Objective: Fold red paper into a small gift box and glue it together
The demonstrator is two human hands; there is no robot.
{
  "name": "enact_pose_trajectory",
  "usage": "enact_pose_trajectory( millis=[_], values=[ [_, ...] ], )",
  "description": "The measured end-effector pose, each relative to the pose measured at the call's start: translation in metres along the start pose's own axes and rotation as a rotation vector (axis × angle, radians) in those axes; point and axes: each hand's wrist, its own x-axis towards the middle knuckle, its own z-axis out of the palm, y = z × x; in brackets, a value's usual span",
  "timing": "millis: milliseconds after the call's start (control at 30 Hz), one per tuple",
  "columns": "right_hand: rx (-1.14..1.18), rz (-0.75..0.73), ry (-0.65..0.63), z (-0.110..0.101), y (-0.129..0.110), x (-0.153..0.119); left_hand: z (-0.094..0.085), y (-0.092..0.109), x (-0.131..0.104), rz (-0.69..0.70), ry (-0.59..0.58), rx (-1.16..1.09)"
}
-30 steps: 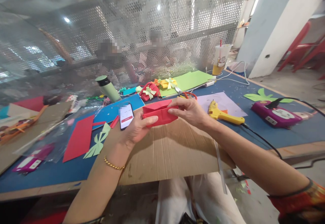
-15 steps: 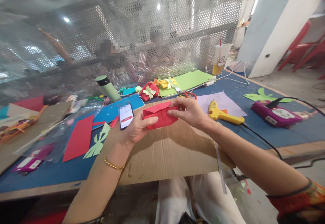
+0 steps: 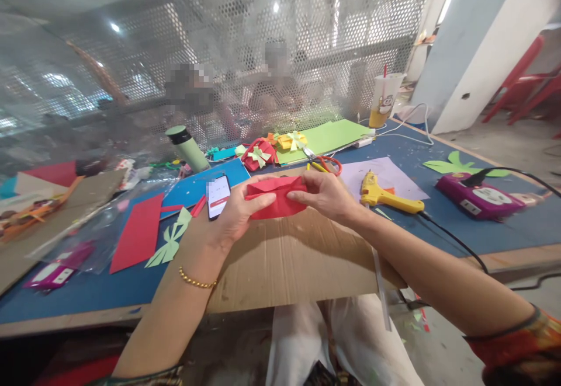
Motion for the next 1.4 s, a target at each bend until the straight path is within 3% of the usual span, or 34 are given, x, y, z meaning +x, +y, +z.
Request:
enact_pose_trajectory(
  millis=[133, 467, 667, 933, 1233, 1400],
  values=[
    [-0.096, -0.034, 0.018, -0.001, 0.000, 0.000, 0.002, 0.002, 0.001, -0.008, 0.087, 0.002],
    [-0.180, -0.019, -0.006, 0.000, -0.006, -0.003, 0.006, 0.011, -0.005, 0.038, 0.144, 0.200],
    [-0.239, 0.017, -0.008, 0.000, -0.001, -0.005, 0.003, 0.011, -0.001, -0.026, 0.035, 0.057],
    [-0.248, -0.009, -0.153, -0.002, -0.008, -0.008, -0.016, 0.013, -0.001, -0.188, -0.038, 0.126],
    [-0.170, 0.036, -0.170, 0.003, -0.007, -0.010, -0.010, 0.011, 0.000, -0.223, -0.050, 0.149],
    [-0.139, 0.087, -0.092, 0.003, -0.002, -0.010, -0.012, 0.017, -0.002, -0.221, -0.159, 0.035]
  ],
)
